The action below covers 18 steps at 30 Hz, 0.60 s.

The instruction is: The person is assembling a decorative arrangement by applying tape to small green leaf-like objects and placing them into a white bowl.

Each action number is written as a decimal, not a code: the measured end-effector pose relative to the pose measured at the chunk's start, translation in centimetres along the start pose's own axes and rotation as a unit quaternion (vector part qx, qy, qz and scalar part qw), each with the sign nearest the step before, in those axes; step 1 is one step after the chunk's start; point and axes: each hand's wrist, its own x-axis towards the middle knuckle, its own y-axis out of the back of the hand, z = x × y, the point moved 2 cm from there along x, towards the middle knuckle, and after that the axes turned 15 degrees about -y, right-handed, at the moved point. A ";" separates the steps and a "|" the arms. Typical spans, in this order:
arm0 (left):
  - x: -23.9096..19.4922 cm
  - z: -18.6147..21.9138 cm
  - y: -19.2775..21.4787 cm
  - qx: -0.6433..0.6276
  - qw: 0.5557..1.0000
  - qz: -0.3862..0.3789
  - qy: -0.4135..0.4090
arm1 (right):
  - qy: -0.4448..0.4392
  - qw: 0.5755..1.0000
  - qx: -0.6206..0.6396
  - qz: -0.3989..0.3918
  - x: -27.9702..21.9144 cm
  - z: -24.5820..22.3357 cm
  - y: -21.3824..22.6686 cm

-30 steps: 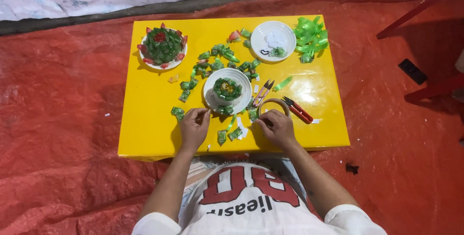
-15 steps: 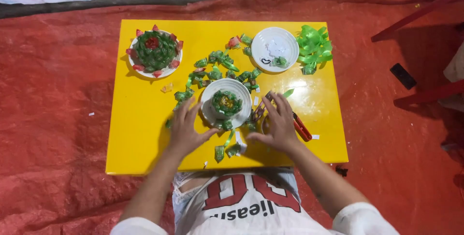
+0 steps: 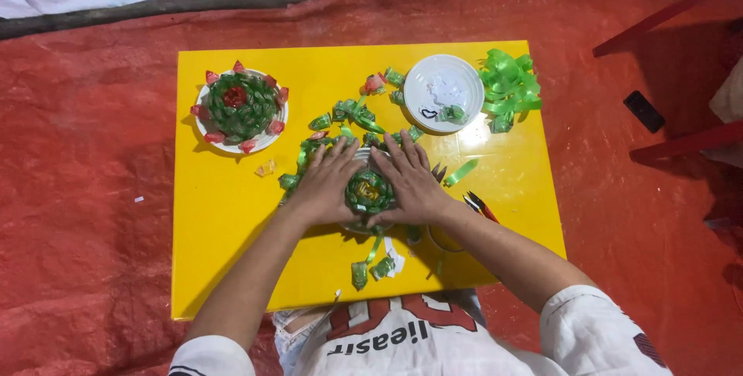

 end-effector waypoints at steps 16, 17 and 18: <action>0.8 -2.4 -3.6 -0.037 0.994 0.070 -0.071 | 0.045 0.999 0.020 0.014 0.8 0.6 -0.9; 0.7 -2.2 -3.5 -0.043 0.994 0.073 -0.067 | 0.042 0.999 0.024 0.015 0.8 0.6 -0.9; 0.5 -2.0 -3.4 -0.051 0.994 0.076 -0.064 | 0.039 0.999 0.027 0.015 0.8 0.6 -1.0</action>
